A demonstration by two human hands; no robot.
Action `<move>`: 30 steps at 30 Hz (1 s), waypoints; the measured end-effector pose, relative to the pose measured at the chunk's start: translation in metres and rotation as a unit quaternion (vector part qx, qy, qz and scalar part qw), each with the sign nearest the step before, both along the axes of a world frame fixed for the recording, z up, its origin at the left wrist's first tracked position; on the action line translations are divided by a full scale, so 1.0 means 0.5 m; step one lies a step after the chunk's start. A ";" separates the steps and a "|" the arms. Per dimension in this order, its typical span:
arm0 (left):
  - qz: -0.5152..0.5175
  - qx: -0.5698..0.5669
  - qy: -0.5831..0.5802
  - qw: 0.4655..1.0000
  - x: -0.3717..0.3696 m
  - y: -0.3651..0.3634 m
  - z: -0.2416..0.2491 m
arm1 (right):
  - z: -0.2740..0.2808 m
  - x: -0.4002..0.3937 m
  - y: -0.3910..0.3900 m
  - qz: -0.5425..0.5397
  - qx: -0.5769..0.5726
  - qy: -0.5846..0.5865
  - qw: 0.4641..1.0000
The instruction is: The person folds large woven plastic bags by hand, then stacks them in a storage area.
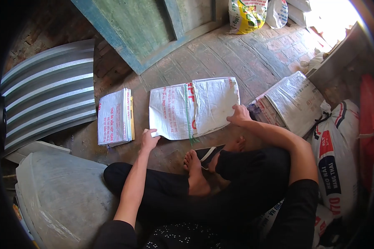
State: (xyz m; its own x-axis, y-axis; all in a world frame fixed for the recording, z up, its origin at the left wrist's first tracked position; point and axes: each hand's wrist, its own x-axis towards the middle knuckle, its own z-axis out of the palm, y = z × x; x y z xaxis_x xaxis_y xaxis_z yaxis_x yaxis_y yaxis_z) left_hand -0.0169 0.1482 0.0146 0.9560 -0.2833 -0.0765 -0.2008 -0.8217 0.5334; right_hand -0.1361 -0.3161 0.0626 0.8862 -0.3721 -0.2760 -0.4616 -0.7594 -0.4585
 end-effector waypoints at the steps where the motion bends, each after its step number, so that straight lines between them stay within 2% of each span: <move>1: -0.003 -0.004 -0.001 1.000 0.009 0.011 -0.011 | 0.016 -0.004 0.000 0.032 -0.027 -0.020 0.999; 6: -0.023 -0.005 0.003 1.000 0.004 0.011 0.003 | 0.099 -0.022 0.008 0.121 -0.077 -0.003 0.990; 9: -0.065 0.025 0.011 0.998 -0.011 0.003 0.039 | 0.097 -0.019 0.007 0.139 -0.092 0.001 0.986; 12: -0.053 0.060 0.019 0.997 -0.021 -0.006 0.041 | 0.096 -0.014 0.002 0.155 -0.118 0.006 0.981; 21: -0.018 -0.006 -0.043 0.999 -0.014 -0.007 0.028 | 0.129 0.005 -0.001 0.210 -0.175 0.038 0.961; 24: 0.012 -0.014 -0.087 0.996 -0.007 -0.009 0.029 | 0.124 0.004 -0.003 0.204 -0.184 0.037 0.961; 25: 0.029 -0.026 -0.135 0.990 -0.005 -0.011 0.025 | 0.124 0.003 -0.003 0.197 -0.185 0.037 0.962; 29: 0.157 -0.038 -0.169 0.972 0.013 -0.019 0.010 | 0.122 0.000 -0.013 0.194 -0.198 0.042 0.960; 30: 0.203 -0.098 -0.092 0.970 0.021 -0.016 0.009 | 0.120 -0.001 -0.016 0.197 -0.200 0.037 0.959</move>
